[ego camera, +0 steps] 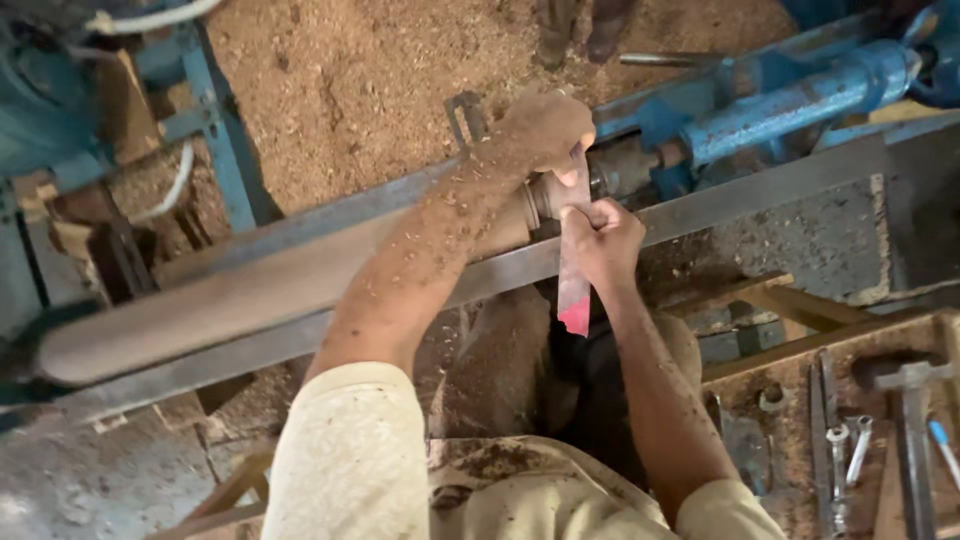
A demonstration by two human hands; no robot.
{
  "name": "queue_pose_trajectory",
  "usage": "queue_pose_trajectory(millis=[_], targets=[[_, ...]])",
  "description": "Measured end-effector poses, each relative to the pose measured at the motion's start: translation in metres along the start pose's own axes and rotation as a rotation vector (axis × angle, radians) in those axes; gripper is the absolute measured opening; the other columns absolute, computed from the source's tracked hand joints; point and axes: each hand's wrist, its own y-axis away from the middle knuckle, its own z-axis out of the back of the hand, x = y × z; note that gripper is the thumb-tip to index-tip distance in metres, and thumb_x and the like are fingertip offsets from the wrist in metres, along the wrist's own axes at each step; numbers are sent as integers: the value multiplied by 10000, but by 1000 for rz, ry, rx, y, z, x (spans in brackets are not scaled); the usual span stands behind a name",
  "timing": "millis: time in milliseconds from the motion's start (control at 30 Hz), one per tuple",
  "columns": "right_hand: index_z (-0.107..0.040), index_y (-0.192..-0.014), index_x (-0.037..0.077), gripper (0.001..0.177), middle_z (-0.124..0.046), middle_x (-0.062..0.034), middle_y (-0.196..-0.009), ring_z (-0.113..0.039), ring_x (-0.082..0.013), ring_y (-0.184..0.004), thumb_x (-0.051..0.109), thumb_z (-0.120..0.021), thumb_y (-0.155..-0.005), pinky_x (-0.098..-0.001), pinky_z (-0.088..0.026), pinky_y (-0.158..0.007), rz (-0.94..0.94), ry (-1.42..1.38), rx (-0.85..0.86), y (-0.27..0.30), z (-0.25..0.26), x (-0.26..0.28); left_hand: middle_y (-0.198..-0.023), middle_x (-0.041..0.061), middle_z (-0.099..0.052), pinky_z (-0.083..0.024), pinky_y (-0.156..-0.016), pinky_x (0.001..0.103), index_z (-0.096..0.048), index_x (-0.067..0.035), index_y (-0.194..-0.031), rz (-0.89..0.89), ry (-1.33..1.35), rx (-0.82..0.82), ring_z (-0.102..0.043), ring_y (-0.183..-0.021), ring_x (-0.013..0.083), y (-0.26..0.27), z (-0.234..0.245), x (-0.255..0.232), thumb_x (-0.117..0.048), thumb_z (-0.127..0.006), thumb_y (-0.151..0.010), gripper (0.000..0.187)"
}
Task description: The person uses a chisel to shape a rotating wooden piece on a lathe, creating a rounded end. They then use sandpaper to smooth the surface of the wood while it spins.
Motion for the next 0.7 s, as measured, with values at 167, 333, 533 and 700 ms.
queue_pose_trajectory(millis=[167, 333, 533, 700], targets=[[-623, -737, -3, 267, -563, 75, -684, -482, -11, -646, 165, -777, -876, -273, -417, -535, -155, -207, 61, -11, 9, -2, -848, 82, -727, -477, -762, 547, -770, -164, -855, 20, -82, -53, -688, -896, 351, -13, 4, -18, -337, -876, -553, 365], [-645, -910, -6, 123, -590, -51, -797, -538, -174, -730, 99, -674, -968, -382, -445, -618, 38, 6, 172, -19, 59, 14, -908, 70, -715, -524, -837, 533, -731, -169, -878, 260, 111, -11, -687, -948, 319, -16, 37, -53, -396, -816, -716, 292], [-682, -1209, 15, 295, -646, -196, -1008, -644, -414, -893, 53, -611, -926, -503, -519, -739, 303, 542, 122, 6, 25, 33, -1069, 128, -670, -235, -1125, 748, -701, -179, -1059, 528, -234, 414, -595, -1077, 416, -12, 42, -94, -548, -532, -993, 411], [-557, -1399, -83, 633, -611, -169, -1137, -613, -379, -951, 47, -633, -783, -439, -541, -814, 381, 649, 46, 27, 5, 27, -1273, 170, -671, -327, -1099, 735, -683, -189, -1250, 573, -155, 574, -562, -1261, 491, 10, 15, -92, -504, -422, -1013, 472]])
